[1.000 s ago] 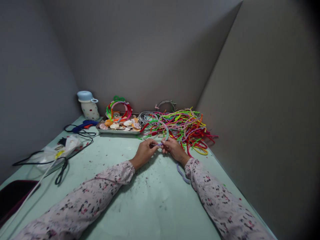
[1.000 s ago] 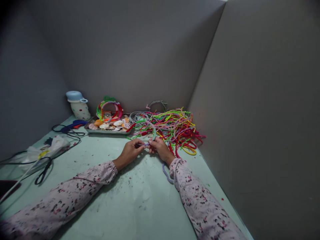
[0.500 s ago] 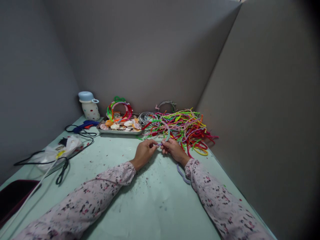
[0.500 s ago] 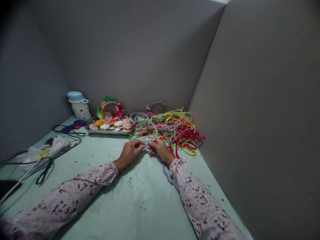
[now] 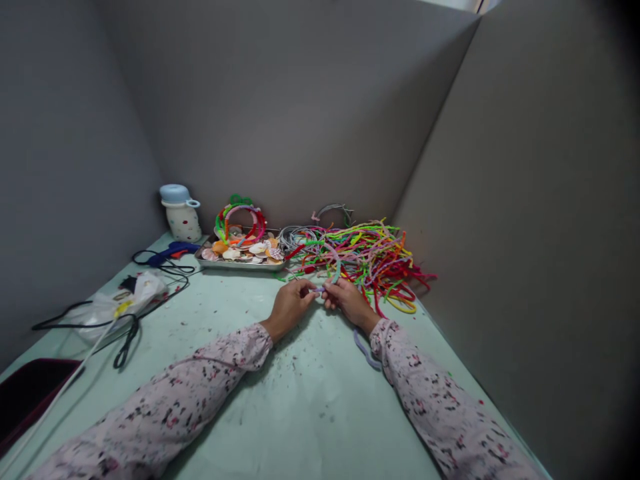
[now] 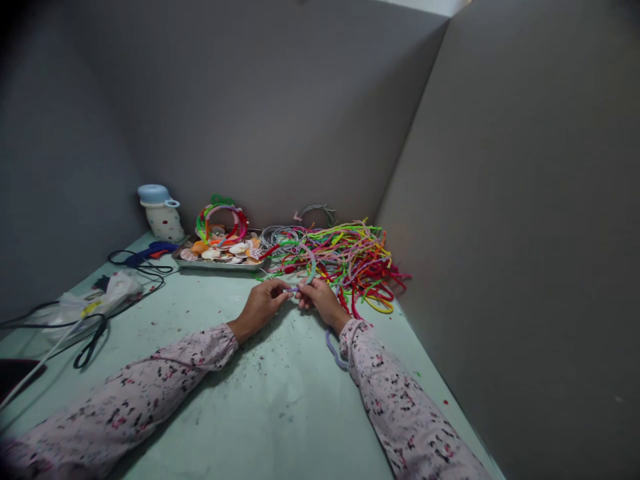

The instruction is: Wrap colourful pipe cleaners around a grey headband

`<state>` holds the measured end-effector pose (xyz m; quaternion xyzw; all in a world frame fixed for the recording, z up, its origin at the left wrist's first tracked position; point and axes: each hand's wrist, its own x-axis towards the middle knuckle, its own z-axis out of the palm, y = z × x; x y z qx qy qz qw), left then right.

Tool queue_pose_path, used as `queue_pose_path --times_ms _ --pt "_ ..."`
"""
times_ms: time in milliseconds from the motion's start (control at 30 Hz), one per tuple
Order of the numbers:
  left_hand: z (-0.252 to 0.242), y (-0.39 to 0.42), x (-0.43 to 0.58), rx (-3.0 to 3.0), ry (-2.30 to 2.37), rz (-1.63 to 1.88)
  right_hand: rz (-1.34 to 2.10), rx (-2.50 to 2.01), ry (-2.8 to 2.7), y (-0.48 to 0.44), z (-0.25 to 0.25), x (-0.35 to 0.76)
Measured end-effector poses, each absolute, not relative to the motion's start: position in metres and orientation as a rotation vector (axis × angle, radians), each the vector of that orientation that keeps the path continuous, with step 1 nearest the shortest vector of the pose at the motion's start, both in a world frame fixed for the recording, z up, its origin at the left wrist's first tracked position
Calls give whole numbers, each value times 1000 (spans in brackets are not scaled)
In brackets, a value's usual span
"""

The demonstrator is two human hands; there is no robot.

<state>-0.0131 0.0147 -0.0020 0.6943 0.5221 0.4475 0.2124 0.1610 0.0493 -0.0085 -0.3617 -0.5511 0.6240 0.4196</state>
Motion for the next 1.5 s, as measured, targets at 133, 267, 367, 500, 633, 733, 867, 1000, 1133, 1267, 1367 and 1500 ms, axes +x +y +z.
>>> queue_pose_path --times_ms 133,267,367,500,633,733,867,1000,1133,1267,1367,1500 --pt "-1 14 -13 1943 1458 1251 1562 -908 -1374 49 -9 161" --pt "-1 13 -14 1951 1451 1251 1561 -900 -1393 49 -10 161" --pt "0 13 -14 1948 1446 1242 1558 -906 -1402 49 -10 161" --pt "2 11 -14 1948 1435 1233 1553 -914 -1406 49 -10 161" --pt "4 11 -14 1945 1446 1232 1551 -919 -1412 49 -9 161" --pt "3 11 -13 1941 1470 1227 1548 -924 -1413 49 -8 160" --pt "3 11 -13 1946 1499 1236 1555 -914 -1409 48 -7 160" --pt "6 10 -13 1963 1520 1225 1546 -923 -1416 47 -6 159" --pt "9 9 -14 1983 1516 1207 1536 -927 -1424 46 -5 159" --pt "7 11 -14 1988 1511 1203 1532 -933 -1424 45 -3 158" --pt "4 12 -14 1989 1524 1200 1533 -933 -1422 45 -3 158" --pt "0 13 -14 1972 1517 1223 1542 -925 -1413 45 -2 158"
